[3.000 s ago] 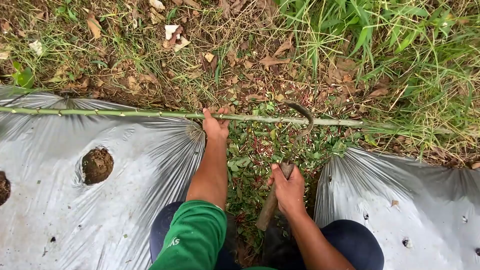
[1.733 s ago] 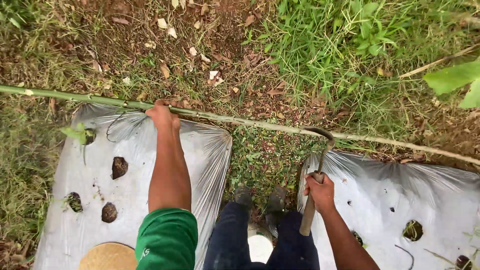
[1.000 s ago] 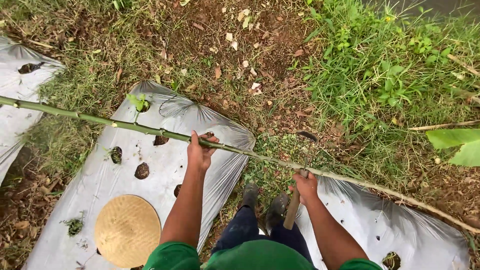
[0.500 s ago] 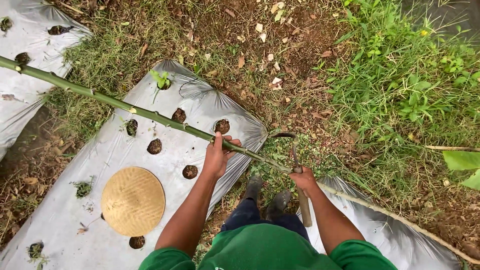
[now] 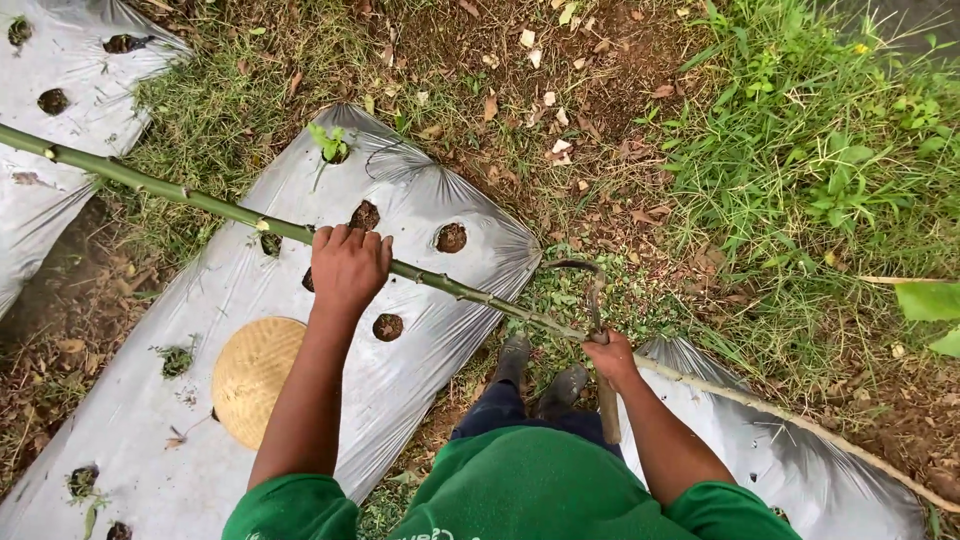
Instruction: Trimming leaves and branches off a bamboo pole and cutting it into sections using a sickle in a field.
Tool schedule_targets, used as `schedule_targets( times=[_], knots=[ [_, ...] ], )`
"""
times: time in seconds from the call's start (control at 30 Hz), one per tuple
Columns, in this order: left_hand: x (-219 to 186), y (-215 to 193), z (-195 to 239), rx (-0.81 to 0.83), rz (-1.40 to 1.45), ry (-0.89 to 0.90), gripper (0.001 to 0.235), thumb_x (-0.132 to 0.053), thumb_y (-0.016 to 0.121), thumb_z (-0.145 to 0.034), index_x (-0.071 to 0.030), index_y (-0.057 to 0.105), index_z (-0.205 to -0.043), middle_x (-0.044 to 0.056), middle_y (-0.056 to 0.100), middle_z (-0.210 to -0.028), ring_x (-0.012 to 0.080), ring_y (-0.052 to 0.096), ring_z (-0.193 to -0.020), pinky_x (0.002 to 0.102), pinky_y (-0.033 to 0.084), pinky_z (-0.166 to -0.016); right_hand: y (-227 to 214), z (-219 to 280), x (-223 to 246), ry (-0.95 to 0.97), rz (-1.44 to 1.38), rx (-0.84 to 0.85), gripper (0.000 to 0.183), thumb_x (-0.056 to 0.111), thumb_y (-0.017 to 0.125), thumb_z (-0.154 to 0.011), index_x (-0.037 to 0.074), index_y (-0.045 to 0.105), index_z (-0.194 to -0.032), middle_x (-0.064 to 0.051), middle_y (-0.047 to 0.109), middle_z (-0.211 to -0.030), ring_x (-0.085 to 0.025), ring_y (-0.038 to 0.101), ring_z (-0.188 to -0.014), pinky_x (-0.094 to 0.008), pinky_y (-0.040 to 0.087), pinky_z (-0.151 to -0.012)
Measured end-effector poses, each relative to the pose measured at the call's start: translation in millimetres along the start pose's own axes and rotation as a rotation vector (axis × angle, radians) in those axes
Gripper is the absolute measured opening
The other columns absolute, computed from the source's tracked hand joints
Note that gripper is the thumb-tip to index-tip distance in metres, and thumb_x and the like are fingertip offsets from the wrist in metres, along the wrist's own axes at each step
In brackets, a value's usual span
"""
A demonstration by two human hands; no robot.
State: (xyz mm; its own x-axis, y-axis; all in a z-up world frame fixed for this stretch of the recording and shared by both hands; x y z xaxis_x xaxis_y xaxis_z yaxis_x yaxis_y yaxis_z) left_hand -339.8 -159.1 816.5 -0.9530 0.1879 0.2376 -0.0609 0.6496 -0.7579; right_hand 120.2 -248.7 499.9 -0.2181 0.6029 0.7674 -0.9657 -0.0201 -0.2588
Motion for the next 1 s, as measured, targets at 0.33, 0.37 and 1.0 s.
schedule_targets(
  times=[0.33, 0.37, 1.0],
  knots=[
    [32.9, 37.3, 62.6, 0.020, 0.071, -0.128, 0.040, -0.022, 0.059, -0.101, -0.017, 0.061, -0.061, -0.002, 0.057, -0.054, 0.0187, 0.059, -0.066, 0.035, 0.041, -0.083, -40.3, 41.1, 90.9, -0.116, 0.201, -0.129, 0.035, -0.004, 0.075, -0.068, 0.007, 0.076, -0.101, -0.012, 0.058, -0.103, -0.026, 0.053, -0.097, -0.040, 0.052, -0.087],
    [28.2, 40.5, 66.0, 0.024, 0.102, -0.102, 0.038, -0.020, 0.060, -0.100, -0.017, 0.059, -0.062, -0.001, 0.056, -0.055, 0.0196, 0.059, -0.066, 0.035, 0.040, -0.082, -49.0, 54.5, 92.9, -0.140, 0.166, -0.168, 0.032, -0.005, 0.073, -0.066, 0.008, 0.077, -0.095, -0.011, 0.061, -0.102, -0.026, 0.055, -0.096, -0.040, 0.051, -0.088],
    [1.6, 35.0, 73.2, 0.251, 0.007, -0.163, 0.036, -0.022, 0.067, -0.086, -0.020, 0.060, -0.050, -0.004, 0.054, -0.043, 0.0179, 0.058, -0.055, 0.036, 0.037, -0.080, -77.1, 73.8, 44.3, 0.191, -0.601, -0.522, 0.034, -0.015, 0.069, -0.054, 0.008, 0.048, -0.071, -0.010, 0.060, -0.090, -0.025, 0.057, -0.084, -0.042, 0.044, -0.072]
  ],
)
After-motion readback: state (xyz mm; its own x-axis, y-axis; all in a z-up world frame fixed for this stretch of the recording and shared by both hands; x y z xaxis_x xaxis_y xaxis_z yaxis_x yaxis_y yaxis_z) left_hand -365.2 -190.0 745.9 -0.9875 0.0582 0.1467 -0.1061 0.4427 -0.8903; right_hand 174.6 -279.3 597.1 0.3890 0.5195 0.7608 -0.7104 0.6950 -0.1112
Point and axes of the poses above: each hand's wrist, its own z-axis away from the middle knuckle, its own y-axis out of the palm, x = y × z, the point moved 5 cm from there along -z, towards the middle knuckle
